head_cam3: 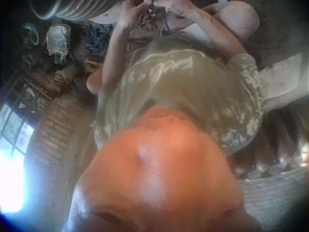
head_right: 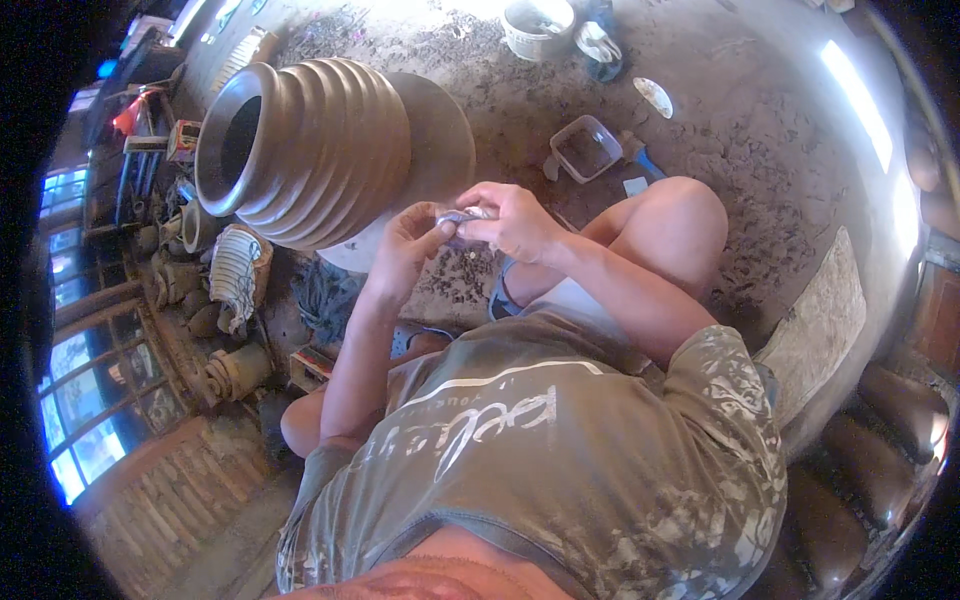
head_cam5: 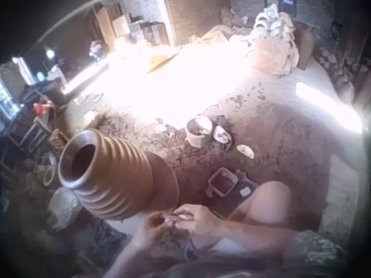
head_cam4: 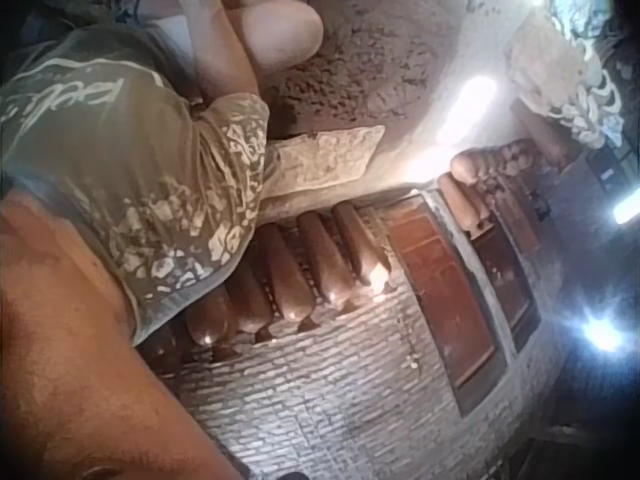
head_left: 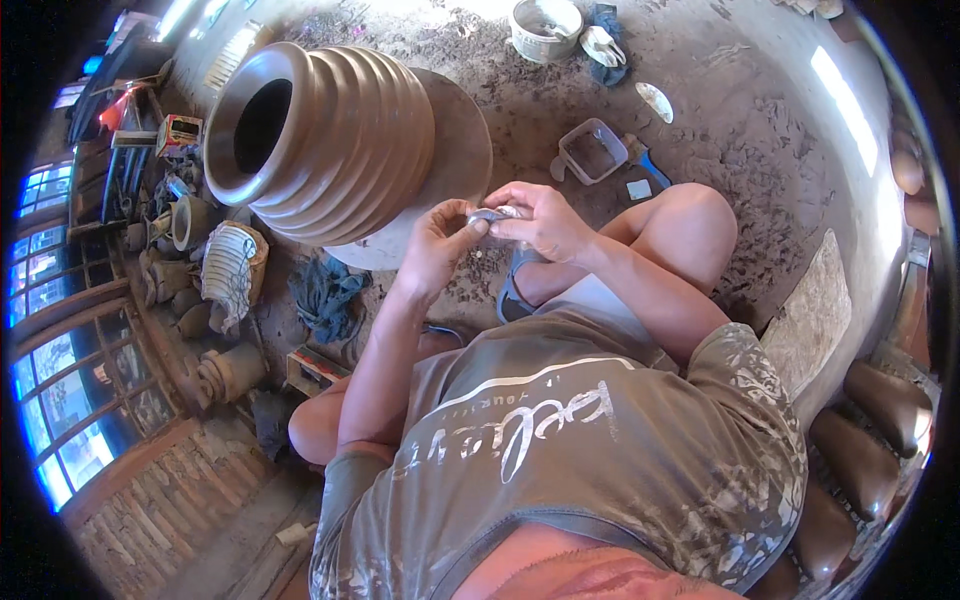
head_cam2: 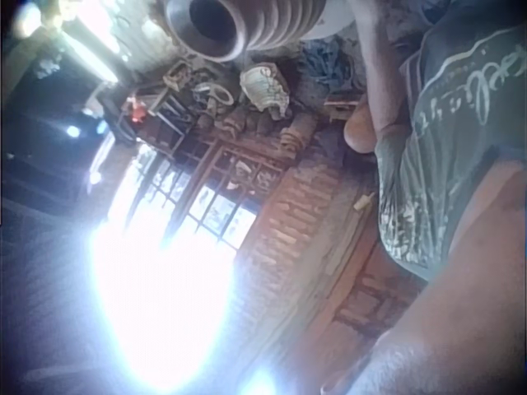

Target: Shaping the exterior ridges of a clay pot using a rib tool and a piece of plastic while the wheel spins.

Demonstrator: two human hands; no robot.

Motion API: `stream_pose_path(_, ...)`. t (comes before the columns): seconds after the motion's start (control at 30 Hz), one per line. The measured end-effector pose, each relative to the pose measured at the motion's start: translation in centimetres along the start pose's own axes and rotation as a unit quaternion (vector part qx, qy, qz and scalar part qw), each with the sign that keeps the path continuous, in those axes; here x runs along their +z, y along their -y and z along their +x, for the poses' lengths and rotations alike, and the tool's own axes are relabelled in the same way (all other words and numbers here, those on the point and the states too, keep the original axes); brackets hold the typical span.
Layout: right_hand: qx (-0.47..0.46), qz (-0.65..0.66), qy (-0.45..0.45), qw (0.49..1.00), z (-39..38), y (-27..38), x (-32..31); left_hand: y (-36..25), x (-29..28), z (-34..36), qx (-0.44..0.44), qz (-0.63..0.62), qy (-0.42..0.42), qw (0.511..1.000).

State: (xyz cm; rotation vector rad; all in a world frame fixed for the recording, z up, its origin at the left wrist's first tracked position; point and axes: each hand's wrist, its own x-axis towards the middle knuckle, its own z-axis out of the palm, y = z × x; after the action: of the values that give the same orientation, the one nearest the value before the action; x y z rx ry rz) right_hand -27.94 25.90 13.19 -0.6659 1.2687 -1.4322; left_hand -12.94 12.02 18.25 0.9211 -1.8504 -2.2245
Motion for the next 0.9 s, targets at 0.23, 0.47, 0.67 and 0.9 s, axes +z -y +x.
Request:
stream_pose_path(0.23,0.074,0.041,0.072,0.994,-0.5,1.5,0.0,1.4,-0.9,-1.0,-0.005,-0.023,-0.035,0.999)
stream_pose_path(0.47,-0.004,-0.066,-0.126,0.990,-0.4,11.6,-8.9,5.0,-7.9,-4.1,-0.015,0.630,-0.207,0.749)
stream_pose_path(0.67,0.007,-0.353,-0.257,0.900,3.2,10.3,-21.8,7.3,-7.9,-4.7,-0.100,0.685,-0.141,0.708)
stream_pose_path(0.9,0.162,-0.656,-0.148,0.723,7.8,-9.5,-29.5,4.0,-5.9,-3.7,-0.072,0.703,-0.046,0.706)
